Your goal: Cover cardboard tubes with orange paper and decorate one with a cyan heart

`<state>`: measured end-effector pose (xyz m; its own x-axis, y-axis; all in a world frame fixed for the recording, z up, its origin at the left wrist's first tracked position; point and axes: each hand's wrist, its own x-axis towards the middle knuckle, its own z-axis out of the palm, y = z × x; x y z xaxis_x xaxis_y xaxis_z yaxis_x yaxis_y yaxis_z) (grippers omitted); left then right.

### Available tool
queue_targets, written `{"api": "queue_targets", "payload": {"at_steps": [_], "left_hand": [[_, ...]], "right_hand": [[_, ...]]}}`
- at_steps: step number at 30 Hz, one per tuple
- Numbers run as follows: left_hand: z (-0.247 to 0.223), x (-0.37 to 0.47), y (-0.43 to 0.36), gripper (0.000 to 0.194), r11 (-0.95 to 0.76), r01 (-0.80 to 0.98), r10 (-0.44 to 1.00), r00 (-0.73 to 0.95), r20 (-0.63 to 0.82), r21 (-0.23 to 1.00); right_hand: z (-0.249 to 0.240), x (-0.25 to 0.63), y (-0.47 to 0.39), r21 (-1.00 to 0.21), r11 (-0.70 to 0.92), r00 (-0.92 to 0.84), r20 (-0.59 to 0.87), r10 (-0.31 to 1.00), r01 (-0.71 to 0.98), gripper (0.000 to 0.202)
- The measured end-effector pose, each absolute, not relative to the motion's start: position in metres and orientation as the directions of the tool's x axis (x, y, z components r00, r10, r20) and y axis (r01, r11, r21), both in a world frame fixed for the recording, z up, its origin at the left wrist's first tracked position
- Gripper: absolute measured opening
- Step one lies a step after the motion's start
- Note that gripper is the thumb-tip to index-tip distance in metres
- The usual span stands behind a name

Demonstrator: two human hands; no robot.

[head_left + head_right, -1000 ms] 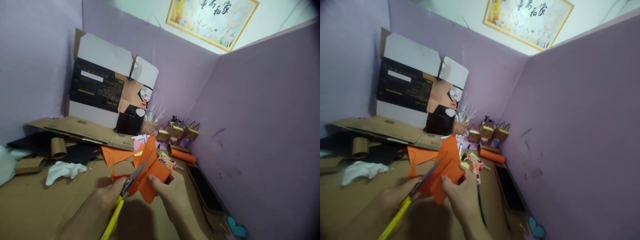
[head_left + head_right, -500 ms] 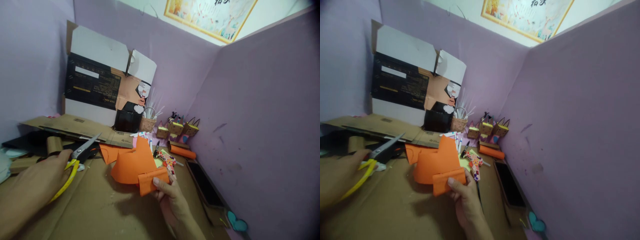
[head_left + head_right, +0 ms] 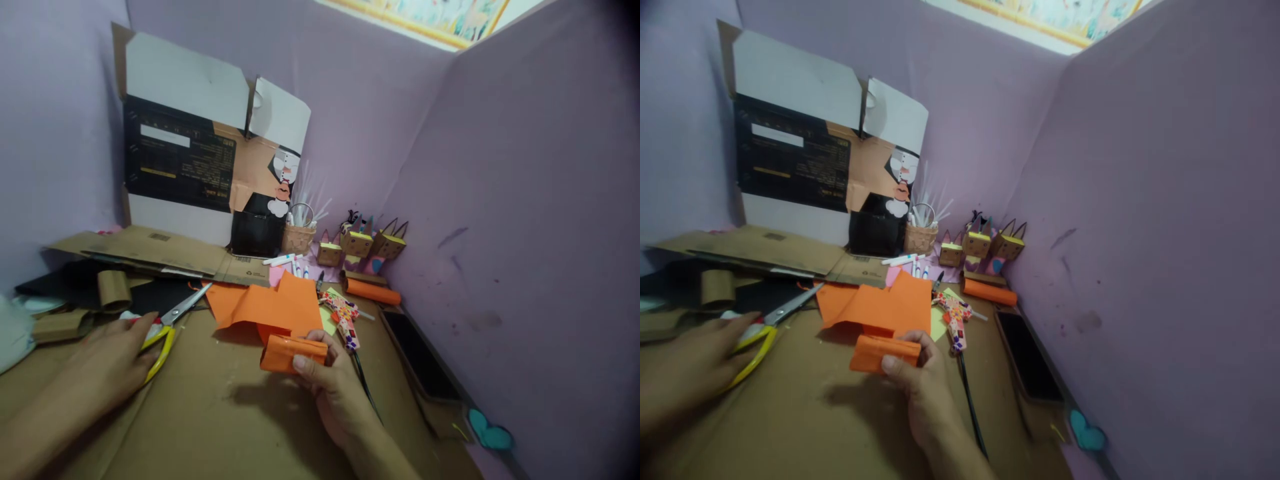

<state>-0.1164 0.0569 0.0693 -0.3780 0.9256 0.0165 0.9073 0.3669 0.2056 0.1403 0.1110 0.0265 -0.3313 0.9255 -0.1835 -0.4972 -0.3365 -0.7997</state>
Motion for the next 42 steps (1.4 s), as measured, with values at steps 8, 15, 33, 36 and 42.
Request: {"api": "queue_targets", "payload": {"at_steps": [8, 15, 33, 36, 42], "left_hand": [[0.075, -0.040, 0.067, 0.049, 0.052, 0.429, 0.995, -0.104, -0.008, 0.902], [0.033, -0.030, 0.080, 0.025, -0.026, 0.196, 0.996, -0.077, 0.041, 0.980], [0.046, -0.019, 0.058, 0.023, -0.008, 0.514, 0.997, 0.066, -0.030, 0.858], [0.041, -0.021, 0.059, 0.022, -0.015, 0.420, 0.997, 0.073, -0.017, 0.908], [0.043, -0.022, 0.056, 0.023, -0.037, 0.376, 0.999, 0.021, 0.032, 0.926]], "right_hand": [[0.032, 0.121, 0.113, -0.850, -0.321, -0.463, -0.104, 0.880, -0.419, 0.036], [0.027, 0.136, 0.130, -0.929, -0.040, -0.303, 0.079, 0.950, -0.369, 0.032], [0.037, 0.147, 0.131, -0.944, -0.050, -0.258, 0.038, 0.965, -0.326, 0.021], [0.036, 0.148, 0.133, -0.944, 0.011, -0.243, 0.096, 0.965, -0.329, 0.025], [0.030, 0.151, 0.133, -0.971, 0.210, -0.139, 0.225, 0.964, -0.115, 0.050]]}}
